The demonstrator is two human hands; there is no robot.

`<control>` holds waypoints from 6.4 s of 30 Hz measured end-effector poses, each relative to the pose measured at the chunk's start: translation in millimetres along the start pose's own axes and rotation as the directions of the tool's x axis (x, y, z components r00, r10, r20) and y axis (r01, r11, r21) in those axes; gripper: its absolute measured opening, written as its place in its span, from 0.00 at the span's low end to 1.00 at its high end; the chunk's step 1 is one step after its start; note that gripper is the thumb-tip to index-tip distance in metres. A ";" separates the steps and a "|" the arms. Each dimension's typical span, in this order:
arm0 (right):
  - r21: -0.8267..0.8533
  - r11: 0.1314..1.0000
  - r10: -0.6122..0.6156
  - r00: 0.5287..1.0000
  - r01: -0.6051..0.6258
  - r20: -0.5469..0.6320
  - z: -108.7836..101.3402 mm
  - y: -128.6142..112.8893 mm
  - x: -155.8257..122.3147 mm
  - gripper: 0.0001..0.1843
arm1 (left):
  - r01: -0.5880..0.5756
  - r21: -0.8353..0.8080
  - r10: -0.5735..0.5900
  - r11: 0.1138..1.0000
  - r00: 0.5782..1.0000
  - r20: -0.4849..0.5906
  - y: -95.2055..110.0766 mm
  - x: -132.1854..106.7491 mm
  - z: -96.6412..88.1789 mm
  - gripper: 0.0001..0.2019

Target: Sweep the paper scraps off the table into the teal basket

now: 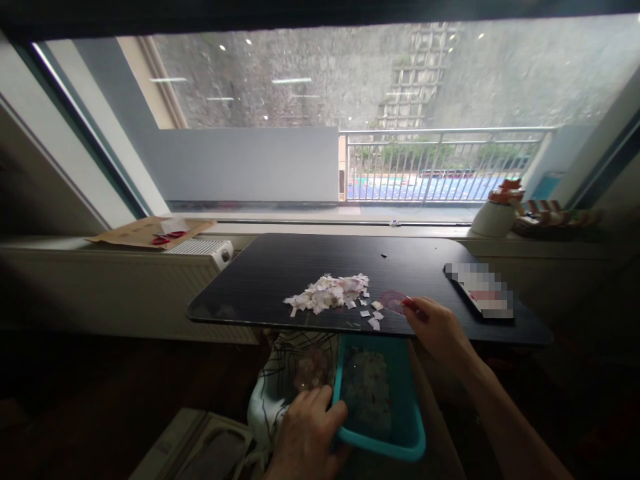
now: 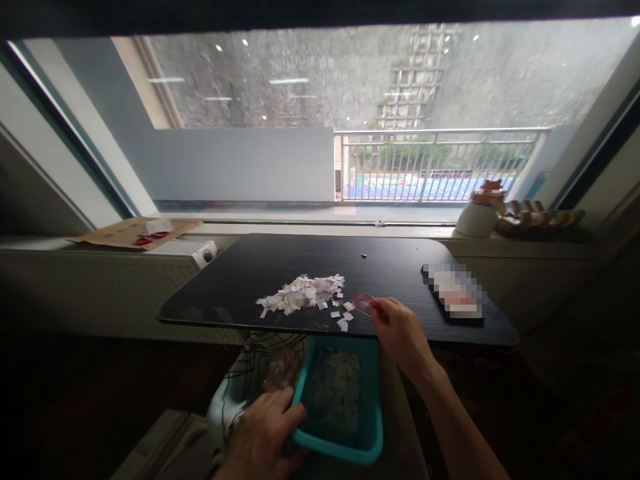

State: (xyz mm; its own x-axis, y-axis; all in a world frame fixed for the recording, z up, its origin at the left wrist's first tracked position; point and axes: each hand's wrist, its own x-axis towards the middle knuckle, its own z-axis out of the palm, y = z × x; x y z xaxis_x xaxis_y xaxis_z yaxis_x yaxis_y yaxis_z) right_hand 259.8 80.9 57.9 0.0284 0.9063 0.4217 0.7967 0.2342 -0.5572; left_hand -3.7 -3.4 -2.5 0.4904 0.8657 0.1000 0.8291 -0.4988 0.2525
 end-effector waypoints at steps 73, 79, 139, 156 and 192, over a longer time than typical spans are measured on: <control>0.164 0.934 0.333 0.939 -0.317 -0.080 -11.6 17.6 -16.9 0.21 | 0.000 0.004 0.000 1.000 1.000 -0.015 2.8 -0.1 -2.8 0.04; 0.251 0.901 0.371 0.928 -0.354 -0.024 -0.5 10.6 -19.9 0.22 | -0.006 -0.017 0.006 1.000 1.000 -0.009 3.2 -0.4 -2.7 0.04; 0.142 0.981 0.122 0.991 -0.128 0.052 2.4 -7.8 -8.7 0.16 | 0.016 0.026 -0.017 1.000 1.000 0.014 5.3 1.1 -6.5 0.05; 0.148 0.977 0.147 0.987 -0.155 0.063 -7.2 2.4 -19.7 0.14 | 0.005 0.028 -0.004 1.000 1.000 -0.004 3.9 0.7 -5.2 0.06; 0.264 0.950 0.143 0.984 -0.167 0.107 -2.4 -11.3 -20.4 0.14 | 0.015 0.029 -0.013 0.999 0.997 -0.070 1.0 -2.2 -5.7 0.07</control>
State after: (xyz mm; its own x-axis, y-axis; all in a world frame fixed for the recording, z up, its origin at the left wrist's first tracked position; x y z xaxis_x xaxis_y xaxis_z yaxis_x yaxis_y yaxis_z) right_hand 251.7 58.9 57.3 0.0778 0.9628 0.2587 0.5928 0.1640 -0.7885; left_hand -5.5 -5.6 3.1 0.4592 0.8731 0.1638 0.8440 -0.4864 0.2260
